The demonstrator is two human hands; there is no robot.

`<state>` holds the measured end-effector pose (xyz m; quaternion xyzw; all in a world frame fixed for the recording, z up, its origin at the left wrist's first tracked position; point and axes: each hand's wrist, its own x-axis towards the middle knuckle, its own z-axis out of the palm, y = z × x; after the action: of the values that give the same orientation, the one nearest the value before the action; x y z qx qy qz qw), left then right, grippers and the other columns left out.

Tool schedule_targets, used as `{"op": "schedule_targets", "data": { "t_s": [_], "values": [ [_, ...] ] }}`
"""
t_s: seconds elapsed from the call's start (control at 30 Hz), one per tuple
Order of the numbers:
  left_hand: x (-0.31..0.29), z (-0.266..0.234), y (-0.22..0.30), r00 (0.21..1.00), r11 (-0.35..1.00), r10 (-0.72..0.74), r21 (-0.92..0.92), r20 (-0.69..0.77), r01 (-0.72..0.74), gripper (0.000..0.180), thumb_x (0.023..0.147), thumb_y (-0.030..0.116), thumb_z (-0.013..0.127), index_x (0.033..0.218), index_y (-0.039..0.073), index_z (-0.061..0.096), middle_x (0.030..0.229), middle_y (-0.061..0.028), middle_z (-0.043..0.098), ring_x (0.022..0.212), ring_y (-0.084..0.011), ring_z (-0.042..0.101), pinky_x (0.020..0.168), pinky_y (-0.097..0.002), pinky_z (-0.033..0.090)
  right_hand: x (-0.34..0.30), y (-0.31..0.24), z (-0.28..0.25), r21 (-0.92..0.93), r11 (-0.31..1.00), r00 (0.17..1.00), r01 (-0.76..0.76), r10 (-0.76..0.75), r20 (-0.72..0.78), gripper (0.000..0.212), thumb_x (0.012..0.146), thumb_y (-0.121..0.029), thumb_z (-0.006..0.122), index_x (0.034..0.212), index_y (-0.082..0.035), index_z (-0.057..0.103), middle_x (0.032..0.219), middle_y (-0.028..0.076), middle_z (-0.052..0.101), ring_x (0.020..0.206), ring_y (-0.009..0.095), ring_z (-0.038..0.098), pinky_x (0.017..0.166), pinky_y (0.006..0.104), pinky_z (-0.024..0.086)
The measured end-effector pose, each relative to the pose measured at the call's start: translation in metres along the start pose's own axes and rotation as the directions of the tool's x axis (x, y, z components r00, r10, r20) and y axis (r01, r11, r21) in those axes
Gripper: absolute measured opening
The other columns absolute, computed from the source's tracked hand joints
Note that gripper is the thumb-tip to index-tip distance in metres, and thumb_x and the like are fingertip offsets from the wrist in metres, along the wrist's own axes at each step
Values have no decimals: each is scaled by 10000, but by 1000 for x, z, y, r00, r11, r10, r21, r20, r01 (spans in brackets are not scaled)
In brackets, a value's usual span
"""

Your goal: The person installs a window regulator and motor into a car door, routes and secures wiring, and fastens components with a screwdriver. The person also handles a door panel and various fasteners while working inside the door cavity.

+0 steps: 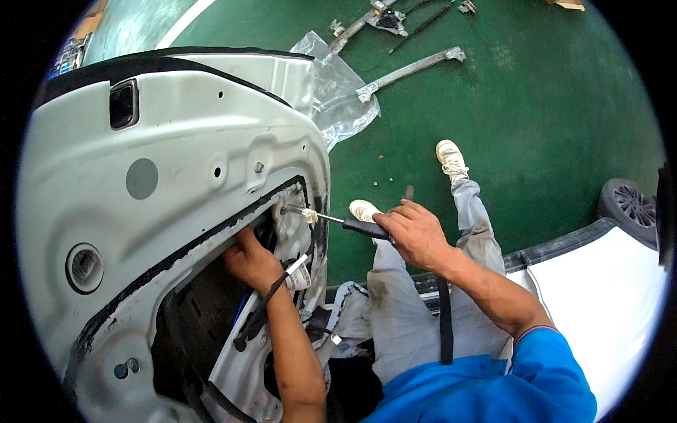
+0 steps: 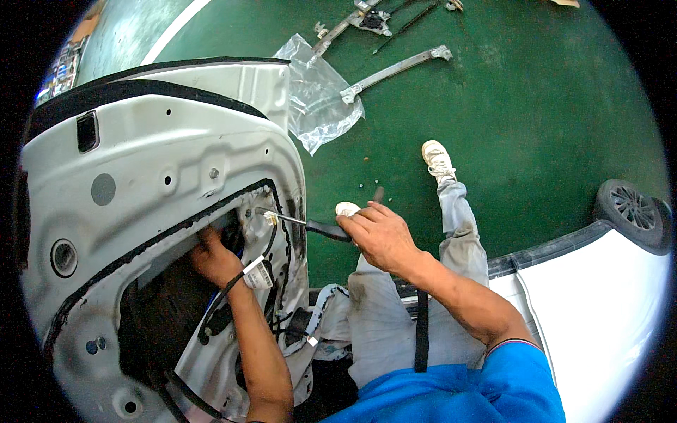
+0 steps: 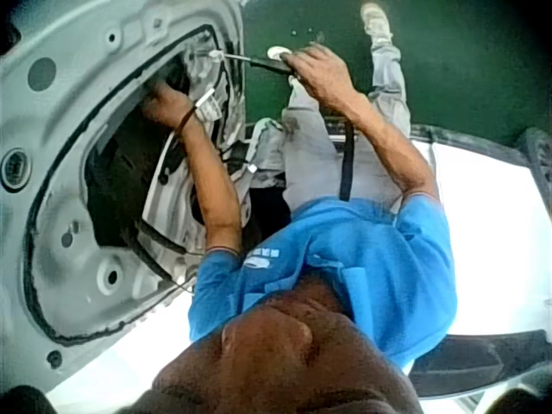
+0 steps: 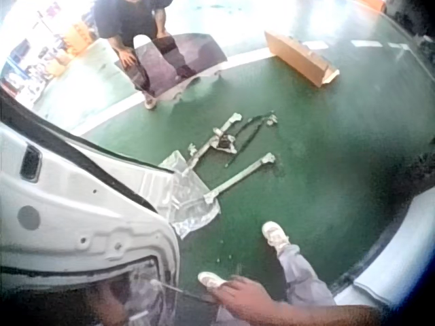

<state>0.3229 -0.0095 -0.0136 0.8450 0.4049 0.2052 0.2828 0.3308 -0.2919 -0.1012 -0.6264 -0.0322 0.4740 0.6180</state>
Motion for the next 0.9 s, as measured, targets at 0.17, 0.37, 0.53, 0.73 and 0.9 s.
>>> {"op": "schedule_targets", "data": {
  "t_s": [0.17, 0.37, 0.53, 0.73, 0.9],
  "values": [
    [0, 3, 2, 998, 998, 44, 34, -39, -43, 540, 958, 359, 610, 1061, -171, 626, 1024, -253, 691, 897, -292, 680, 777, -396, 538, -3, -2, -3, 683, 465, 827, -563, 319, 463, 460, 966, -254, 650, 1300, 16, 485, 952, 165, 707, 719, 213, 711, 670, 309, 571],
    [-1, -1, 14, 996, 997, -80, -4, 39, 81, 463, 966, 276, 599, 1151, -149, 608, 1146, -258, 675, 1019, -314, 656, 923, -402, 475, 5, -1, -7, -613, 742, 942, 272, -334, 13, 427, 815, -181, 757, 1183, -36, 596, 913, 196, 671, 843, 373, 660, 763, 423, 528],
    [1, -2, 10, 999, 998, -30, -51, 25, 31, 433, 966, 236, 595, 1164, -149, 601, 1143, -242, 677, 1017, -290, 650, 924, -385, 478, 14, 3, -1, 602, 617, 860, -506, 316, 400, 311, 924, -261, 707, 1065, -1, 611, 726, 35, 586, 657, 176, 590, 687, 375, 528],
    [1, -2, 6, 996, 989, -70, -127, 48, 75, 397, 959, 197, 610, 1160, -145, 609, 1145, -229, 679, 1035, -278, 643, 932, -378, 475, 6, 5, 4, -422, 872, 968, 249, -244, 66, 283, 838, -241, 762, 1013, -58, 635, 719, 98, 623, 641, 305, 611, 686, 426, 526],
    [0, -4, 13, 997, 998, -50, -28, 62, 52, 400, 954, 195, 619, 1178, -137, 607, 1158, -218, 680, 1025, -276, 644, 932, -387, 475, 19, 6, 5, 626, 588, 859, -511, 341, 382, 215, 890, -209, 733, 980, -50, 621, 630, -25, 456, 582, 181, 523, 594, 419, 459]
  ]
}}
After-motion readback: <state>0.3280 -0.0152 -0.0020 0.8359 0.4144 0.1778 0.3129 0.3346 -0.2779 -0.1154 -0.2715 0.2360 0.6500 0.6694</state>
